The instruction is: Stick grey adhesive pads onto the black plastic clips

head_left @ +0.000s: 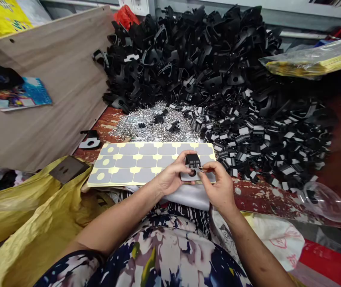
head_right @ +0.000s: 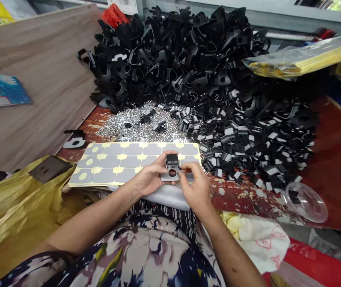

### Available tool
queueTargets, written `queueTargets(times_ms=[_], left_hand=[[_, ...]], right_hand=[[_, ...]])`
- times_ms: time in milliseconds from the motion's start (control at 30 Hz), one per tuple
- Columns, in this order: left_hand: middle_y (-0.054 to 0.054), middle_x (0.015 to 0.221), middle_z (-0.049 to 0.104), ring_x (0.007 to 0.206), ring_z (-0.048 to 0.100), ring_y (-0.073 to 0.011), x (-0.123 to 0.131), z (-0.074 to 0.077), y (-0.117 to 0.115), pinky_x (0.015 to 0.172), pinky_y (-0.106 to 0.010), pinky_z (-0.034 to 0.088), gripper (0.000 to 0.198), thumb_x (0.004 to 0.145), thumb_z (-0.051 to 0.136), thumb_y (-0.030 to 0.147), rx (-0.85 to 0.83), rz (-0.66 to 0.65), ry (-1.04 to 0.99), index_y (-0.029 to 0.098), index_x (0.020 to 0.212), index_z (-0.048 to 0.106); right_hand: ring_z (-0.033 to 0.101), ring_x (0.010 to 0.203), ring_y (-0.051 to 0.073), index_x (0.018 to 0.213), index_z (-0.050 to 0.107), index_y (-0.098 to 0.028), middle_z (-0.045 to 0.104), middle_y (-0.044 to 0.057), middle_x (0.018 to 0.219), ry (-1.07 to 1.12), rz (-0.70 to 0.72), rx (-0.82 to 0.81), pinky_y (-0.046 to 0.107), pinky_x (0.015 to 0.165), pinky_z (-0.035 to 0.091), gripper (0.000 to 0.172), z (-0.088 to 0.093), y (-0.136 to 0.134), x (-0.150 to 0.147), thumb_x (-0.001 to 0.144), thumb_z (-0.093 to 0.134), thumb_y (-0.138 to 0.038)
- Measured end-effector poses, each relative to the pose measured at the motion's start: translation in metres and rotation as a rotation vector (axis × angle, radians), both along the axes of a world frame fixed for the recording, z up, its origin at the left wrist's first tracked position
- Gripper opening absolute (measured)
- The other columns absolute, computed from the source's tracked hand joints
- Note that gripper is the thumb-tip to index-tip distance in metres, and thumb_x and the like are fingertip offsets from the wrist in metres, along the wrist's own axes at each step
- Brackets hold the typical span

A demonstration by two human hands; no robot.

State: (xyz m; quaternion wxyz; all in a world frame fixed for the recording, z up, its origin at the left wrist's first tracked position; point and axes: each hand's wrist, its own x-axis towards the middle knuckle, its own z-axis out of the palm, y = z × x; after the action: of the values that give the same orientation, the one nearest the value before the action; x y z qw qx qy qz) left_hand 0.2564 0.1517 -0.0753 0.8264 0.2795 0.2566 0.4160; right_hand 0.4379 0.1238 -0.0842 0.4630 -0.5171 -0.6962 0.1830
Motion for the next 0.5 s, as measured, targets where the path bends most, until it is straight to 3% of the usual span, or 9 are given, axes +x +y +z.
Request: queueTargets(times_ms=[133, 300, 400, 467, 500], left_hand=[[0.000, 0.099, 0.058, 0.080, 0.058, -0.0146, 0.011, -0.010, -0.005, 0.063, -0.022, 0.048, 0.049, 0.082, 0.079, 0.022, 0.238, 0.205, 0.244, 0.027, 0.121, 0.050], [0.002, 0.098, 0.056, 0.083, 0.055, -0.0120, 0.019, -0.025, -0.009, 0.076, -0.022, 0.048, 0.043, 0.086, 0.078, 0.023, 0.366, 0.515, 0.435, 0.027, 0.119, 0.051], [0.003, 0.094, 0.056, 0.075, 0.055, -0.0117, 0.017, -0.031, -0.008, 0.070, -0.023, 0.049, 0.047, 0.085, 0.078, 0.026, 0.335, 0.544, 0.461, 0.029, 0.121, 0.048], [0.004, 0.091, 0.057, 0.071, 0.057, -0.0121, 0.012, -0.032, -0.007, 0.066, -0.022, 0.050, 0.049, 0.085, 0.079, 0.028, 0.309, 0.545, 0.442, 0.029, 0.121, 0.046], [0.004, 0.090, 0.058, 0.071, 0.058, -0.0124, 0.010, -0.031, -0.006, 0.065, -0.022, 0.050, 0.050, 0.084, 0.081, 0.029, 0.305, 0.549, 0.434, 0.029, 0.120, 0.046]], right_hand=[[0.067, 0.089, 0.022, 0.136, 0.051, -0.025, 0.067, 0.005, 0.102, -0.178, -0.002, 0.201, 0.037, 0.080, 0.058, 0.042, -0.011, -0.002, -0.012, 0.097, 0.061, -0.014], [0.068, 0.107, 0.029, 0.162, 0.027, -0.027, 0.068, 0.015, 0.123, -0.449, -0.096, 0.381, 0.048, 0.090, 0.055, 0.069, -0.014, -0.006, -0.027, 0.102, 0.054, -0.008], [0.055, 0.136, 0.043, 0.163, 0.028, -0.026, 0.048, 0.026, 0.157, -0.536, -0.235, 0.374, 0.061, 0.100, 0.050, 0.073, -0.002, -0.004, -0.023, 0.101, 0.066, -0.025], [0.040, 0.148, 0.051, 0.161, 0.035, -0.024, 0.036, 0.027, 0.166, -0.533, -0.295, 0.314, 0.070, 0.108, 0.042, 0.081, 0.007, -0.001, -0.013, 0.094, 0.077, -0.044], [0.039, 0.148, 0.052, 0.158, 0.040, -0.023, 0.039, 0.026, 0.165, -0.497, -0.287, 0.272, 0.071, 0.111, 0.039, 0.083, 0.010, 0.001, -0.008, 0.091, 0.080, -0.050]])
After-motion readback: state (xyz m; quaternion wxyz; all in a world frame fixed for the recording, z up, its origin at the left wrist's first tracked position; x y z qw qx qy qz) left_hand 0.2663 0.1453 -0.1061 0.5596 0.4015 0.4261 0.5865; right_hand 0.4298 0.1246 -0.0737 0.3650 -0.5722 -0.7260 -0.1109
